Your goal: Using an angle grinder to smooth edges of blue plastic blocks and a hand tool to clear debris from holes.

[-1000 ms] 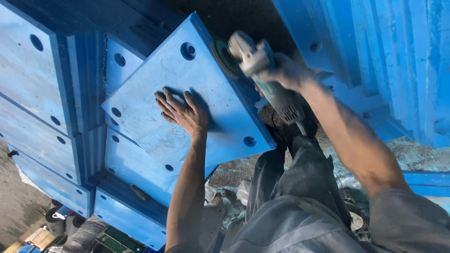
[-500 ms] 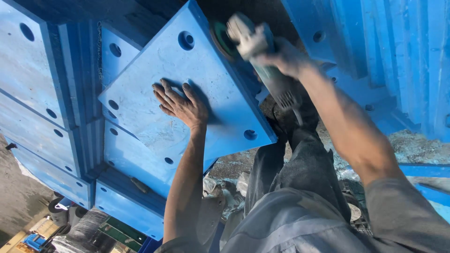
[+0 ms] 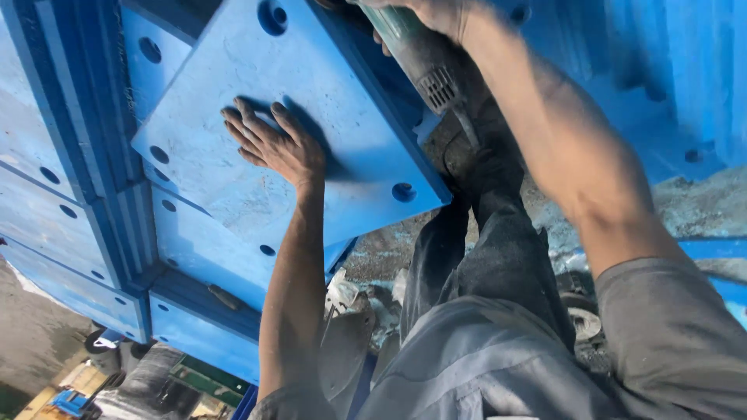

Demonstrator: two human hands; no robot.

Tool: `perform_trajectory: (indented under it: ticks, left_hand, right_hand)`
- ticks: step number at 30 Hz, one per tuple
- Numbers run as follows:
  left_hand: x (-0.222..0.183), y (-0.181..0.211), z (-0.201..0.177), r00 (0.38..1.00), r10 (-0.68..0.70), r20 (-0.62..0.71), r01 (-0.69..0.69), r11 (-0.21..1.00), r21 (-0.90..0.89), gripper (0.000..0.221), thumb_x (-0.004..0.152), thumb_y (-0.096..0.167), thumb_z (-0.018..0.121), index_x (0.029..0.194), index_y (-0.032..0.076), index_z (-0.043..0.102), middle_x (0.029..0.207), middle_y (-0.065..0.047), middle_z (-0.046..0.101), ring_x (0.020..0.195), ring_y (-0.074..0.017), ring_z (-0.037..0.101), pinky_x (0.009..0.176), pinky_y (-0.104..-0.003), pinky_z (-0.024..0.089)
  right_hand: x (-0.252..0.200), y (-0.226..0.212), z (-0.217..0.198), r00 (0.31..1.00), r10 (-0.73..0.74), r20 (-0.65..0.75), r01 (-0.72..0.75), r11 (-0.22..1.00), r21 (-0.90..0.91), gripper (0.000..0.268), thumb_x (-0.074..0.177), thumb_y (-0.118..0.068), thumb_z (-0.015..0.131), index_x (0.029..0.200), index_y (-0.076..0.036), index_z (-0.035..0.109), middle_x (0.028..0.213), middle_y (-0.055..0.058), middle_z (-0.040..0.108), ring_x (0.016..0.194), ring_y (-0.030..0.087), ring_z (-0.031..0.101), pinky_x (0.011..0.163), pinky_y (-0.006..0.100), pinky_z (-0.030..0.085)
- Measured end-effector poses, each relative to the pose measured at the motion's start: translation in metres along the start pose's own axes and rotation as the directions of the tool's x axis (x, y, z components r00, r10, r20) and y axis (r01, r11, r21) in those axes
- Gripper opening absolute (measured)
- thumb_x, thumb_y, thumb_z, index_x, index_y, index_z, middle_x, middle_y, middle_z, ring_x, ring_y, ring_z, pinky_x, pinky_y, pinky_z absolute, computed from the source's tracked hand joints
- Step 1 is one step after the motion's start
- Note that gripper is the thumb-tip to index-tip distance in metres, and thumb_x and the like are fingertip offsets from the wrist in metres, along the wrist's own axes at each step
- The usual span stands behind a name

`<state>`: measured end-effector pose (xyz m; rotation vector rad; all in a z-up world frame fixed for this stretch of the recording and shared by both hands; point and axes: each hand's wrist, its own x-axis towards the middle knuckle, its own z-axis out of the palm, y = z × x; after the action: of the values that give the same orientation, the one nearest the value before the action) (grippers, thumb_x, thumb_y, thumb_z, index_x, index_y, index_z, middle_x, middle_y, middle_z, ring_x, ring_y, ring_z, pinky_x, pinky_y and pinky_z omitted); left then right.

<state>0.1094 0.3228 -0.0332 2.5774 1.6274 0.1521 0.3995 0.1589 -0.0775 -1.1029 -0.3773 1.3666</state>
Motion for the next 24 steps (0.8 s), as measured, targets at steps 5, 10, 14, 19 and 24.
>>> perform_trajectory:
  ticks: [5, 10, 14, 19, 24]
  left_hand:
    - [0.007, -0.012, 0.013, 1.0, -0.017, -0.022, 0.017, 1.0, -0.004, 0.073, 0.112, 0.064, 0.03, 0.17, 0.019, 0.026, 0.18, -0.011, 0.013, 0.168, -0.0303, 0.006, 0.136, -0.06, 0.0]
    - [0.006, -0.022, 0.019, 1.0, -0.023, -0.019, 0.023, 1.0, -0.013, 0.077, 0.109, 0.068, 0.019, 0.17, 0.022, 0.024, 0.179, -0.01, 0.012, 0.168, -0.0288, 0.007, 0.134, -0.063, 0.001]
    - [0.012, -0.038, 0.028, 1.0, -0.006, -0.021, 0.006, 1.0, 0.002, 0.078, 0.109, 0.069, 0.018, 0.171, 0.021, 0.021, 0.179, -0.01, 0.01, 0.168, -0.0293, 0.006, 0.133, -0.063, 0.001]
    - [0.021, -0.062, 0.047, 0.999, 0.017, -0.049, -0.015, 0.999, 0.044, 0.078, 0.11, 0.068, 0.017, 0.171, 0.02, 0.018, 0.18, -0.008, 0.012, 0.168, -0.0274, 0.01, 0.134, -0.063, 0.003]
    - [0.016, -0.063, 0.043, 0.99, 0.08, -0.117, -0.086, 0.995, -0.043, 0.077, 0.114, 0.068, 0.022, 0.173, 0.019, 0.015, 0.176, -0.009, 0.013, 0.165, -0.0261, 0.01, 0.139, -0.063, 0.006]
  right_hand:
    - [-0.093, 0.033, 0.004, 0.997, -0.042, 0.071, 0.047, 0.997, -0.062, 0.068, 0.087, -0.054, 0.076, 0.127, -0.001, 0.063, 0.1, 0.013, 0.072, 0.082, 0.024, 0.075, 0.075, 0.043, 0.066]
    - [-0.264, 0.104, 0.035, 0.94, 0.34, -0.016, -0.333, 0.928, 0.165, 0.075, 0.071, -0.044, 0.082, 0.129, -0.004, 0.056, 0.096, 0.015, 0.073, 0.081, 0.028, 0.076, 0.077, 0.049, 0.065]
    - [-0.363, 0.152, 0.044, 0.882, 0.461, -0.096, -0.448, 0.885, 0.126, 0.072, 0.072, -0.04, 0.083, 0.129, -0.002, 0.064, 0.104, 0.013, 0.077, 0.092, 0.024, 0.077, 0.087, 0.045, 0.06]
    - [-0.384, 0.151, 0.045, 0.853, 0.507, -0.123, -0.494, 0.861, 0.12, 0.073, 0.068, -0.037, 0.084, 0.129, -0.003, 0.062, 0.1, 0.013, 0.076, 0.089, 0.025, 0.076, 0.08, 0.046, 0.061]
    - [-0.357, 0.147, 0.038, 0.868, 0.485, -0.109, -0.425, 0.838, 0.342, 0.071, 0.068, -0.036, 0.082, 0.128, -0.003, 0.063, 0.095, 0.015, 0.074, 0.081, 0.027, 0.075, 0.074, 0.047, 0.063]
